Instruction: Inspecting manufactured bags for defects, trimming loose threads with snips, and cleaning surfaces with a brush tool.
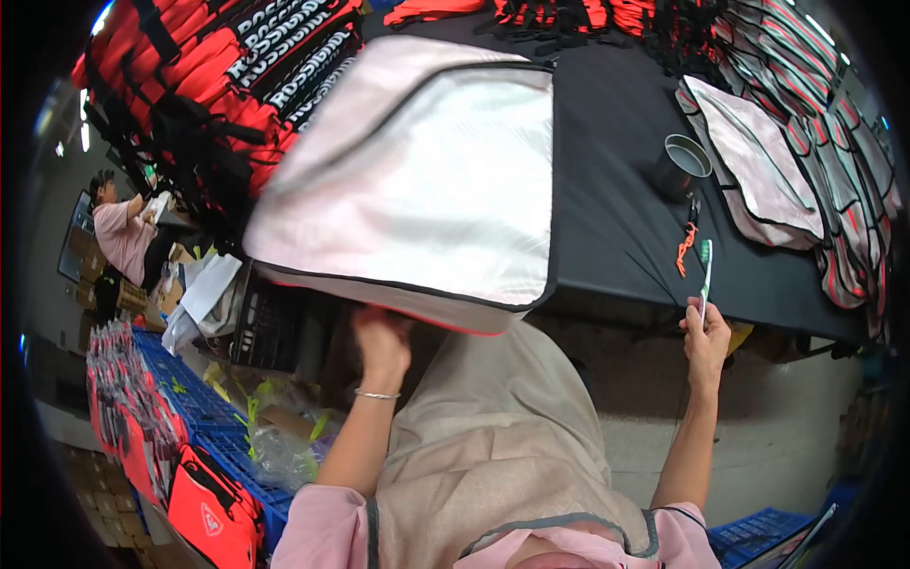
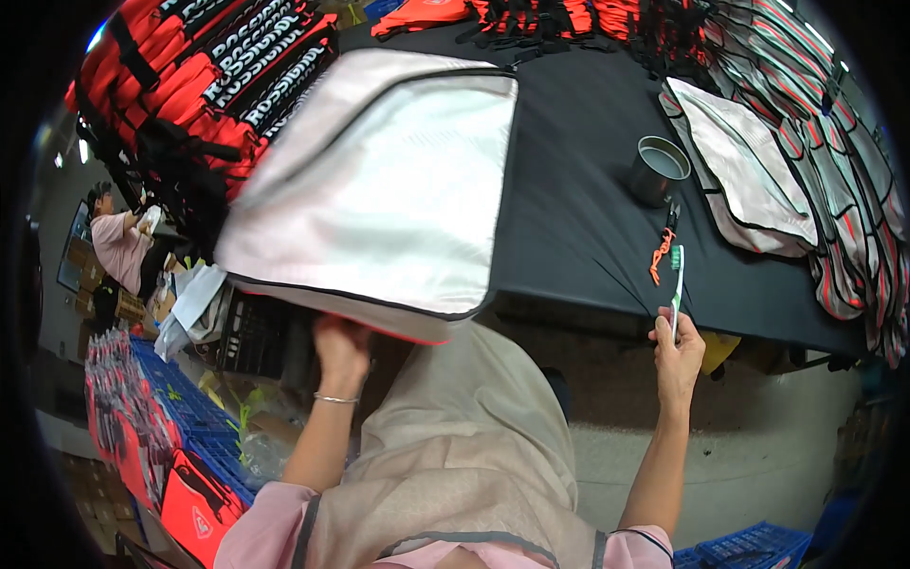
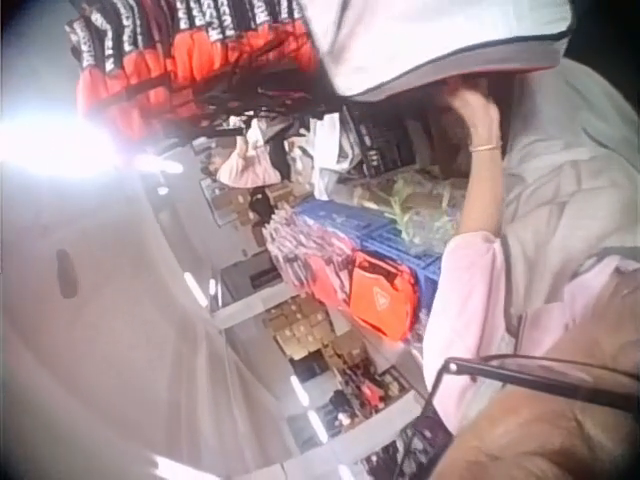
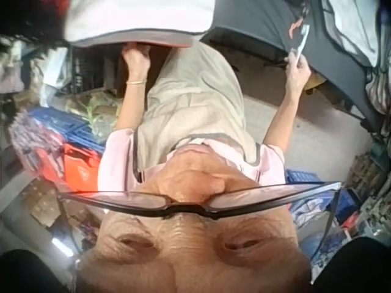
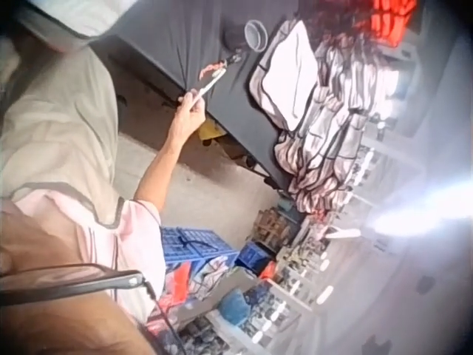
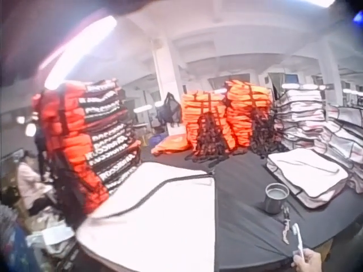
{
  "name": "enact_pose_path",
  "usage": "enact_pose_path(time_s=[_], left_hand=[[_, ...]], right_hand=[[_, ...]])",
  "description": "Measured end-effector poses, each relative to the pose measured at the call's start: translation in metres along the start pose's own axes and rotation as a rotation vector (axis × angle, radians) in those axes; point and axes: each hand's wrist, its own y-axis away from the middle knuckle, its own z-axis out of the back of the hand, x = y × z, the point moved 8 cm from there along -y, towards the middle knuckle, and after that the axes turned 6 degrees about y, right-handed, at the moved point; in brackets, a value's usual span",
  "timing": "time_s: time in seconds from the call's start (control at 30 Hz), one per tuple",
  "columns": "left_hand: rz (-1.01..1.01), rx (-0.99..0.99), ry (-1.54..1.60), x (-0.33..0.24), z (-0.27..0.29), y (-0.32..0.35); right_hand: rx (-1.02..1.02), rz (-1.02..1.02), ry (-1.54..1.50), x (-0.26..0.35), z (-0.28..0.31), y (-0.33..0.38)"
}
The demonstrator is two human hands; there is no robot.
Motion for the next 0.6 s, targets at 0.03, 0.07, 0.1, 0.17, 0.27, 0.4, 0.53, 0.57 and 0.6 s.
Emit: enact_pose_path(time_s=[0.03,0.07,0.1,0.17,0.27,0.4,0.53,0.57,0.6], left_hand=[[0.104,0.035,-0.139,0.03,0.005,0.002],[0.189,0.044,-0.12,0.051,0.004,0.01],[0.225,0.054,-0.135,0.064,0.009,0.012],[0.263,0.056,-0.143,0.073,0.011,0.015],[0.256,0.077,-0.181,0.065,0.006,0.019],[0.427,0.158,-0.369,0.059,0.029,0.036],[0.307,0.264,-0.843,0.015,0.093,0.062],[0.179,0.317,-1.102,-0.003,0.116,0.071],[0.052,0.37,-1.363,-0.02,0.142,0.085]], right_hand=[[0.025,-0.017,-0.006,-0.002,-0.007,-0.004],[0.038,-0.012,0.003,0.0,-0.008,-0.004],[0.028,-0.016,0.01,0.002,-0.008,-0.005],[0.026,-0.016,0.026,0.003,-0.007,-0.005],[0.006,-0.01,0.034,-0.003,-0.007,-0.008],[0.081,-0.029,0.077,-0.001,-0.032,-0.009],[0.091,0.073,0.159,0.016,-0.043,-0.011],[0.087,0.068,0.143,0.01,-0.042,-0.015],[0.081,0.063,0.127,0.005,-0.042,-0.021]])
